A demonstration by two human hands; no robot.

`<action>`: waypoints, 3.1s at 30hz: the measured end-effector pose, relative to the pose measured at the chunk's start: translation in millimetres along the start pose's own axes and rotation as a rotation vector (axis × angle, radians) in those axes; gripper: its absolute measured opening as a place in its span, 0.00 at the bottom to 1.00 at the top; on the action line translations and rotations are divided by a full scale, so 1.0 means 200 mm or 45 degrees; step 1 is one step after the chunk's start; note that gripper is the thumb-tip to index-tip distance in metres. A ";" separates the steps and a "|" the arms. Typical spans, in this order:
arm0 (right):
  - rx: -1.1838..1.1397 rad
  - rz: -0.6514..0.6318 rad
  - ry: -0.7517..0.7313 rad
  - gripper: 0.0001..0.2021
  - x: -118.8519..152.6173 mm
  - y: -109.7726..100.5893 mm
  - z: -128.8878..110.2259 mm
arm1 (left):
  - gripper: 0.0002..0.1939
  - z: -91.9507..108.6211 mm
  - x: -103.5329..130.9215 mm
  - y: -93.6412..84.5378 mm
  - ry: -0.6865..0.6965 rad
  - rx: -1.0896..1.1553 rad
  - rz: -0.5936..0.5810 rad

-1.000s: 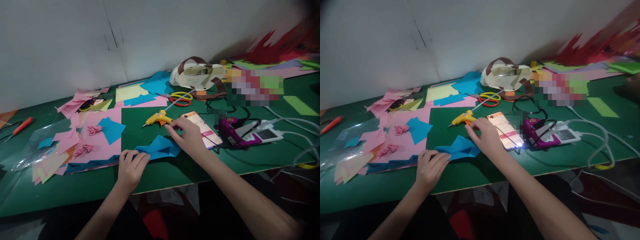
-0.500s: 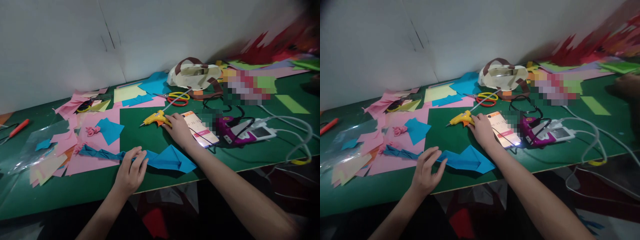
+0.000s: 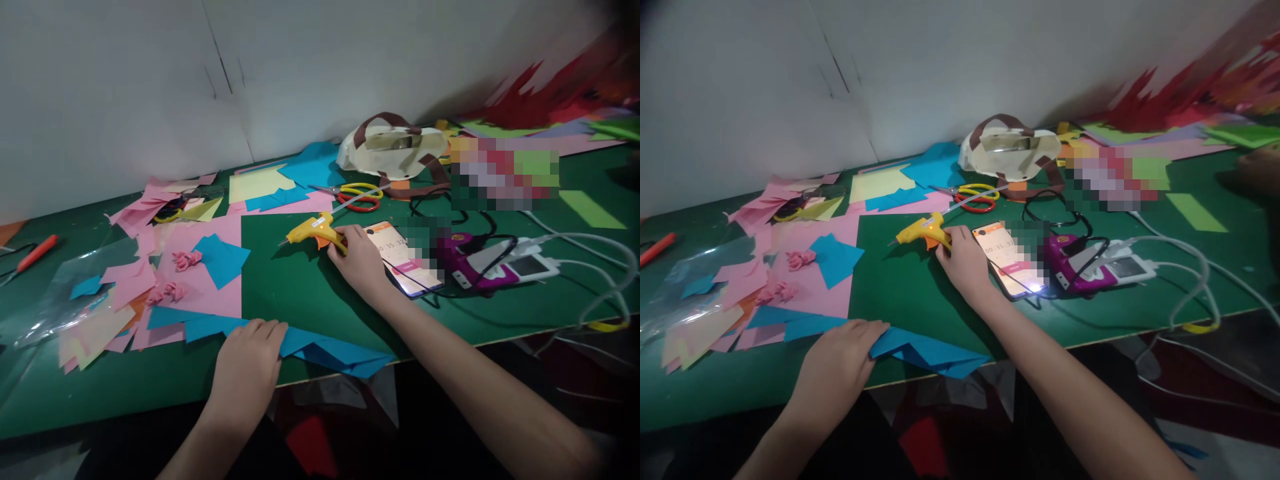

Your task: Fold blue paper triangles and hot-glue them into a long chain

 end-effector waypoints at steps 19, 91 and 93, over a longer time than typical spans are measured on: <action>-0.476 0.230 0.019 0.12 -0.01 -0.15 -0.01 | 0.19 -0.06 -0.09 0.04 0.188 0.642 -0.071; 0.359 -0.658 -0.543 0.10 0.10 -0.01 -0.13 | 0.16 -0.27 -0.23 0.06 -0.322 0.959 0.296; 0.359 -0.665 -0.541 0.10 0.10 -0.01 -0.13 | 0.16 -0.28 -0.23 0.06 -0.315 0.895 0.299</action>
Point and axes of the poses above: each hand's wrist, its own x-axis away from the middle knuckle, its own y-axis out of the palm, z = x × y, the point moved 6 cm from there along -x, towards the middle knuckle, and after that the axes turned 7 degrees about -y, right-handed, at the moved point
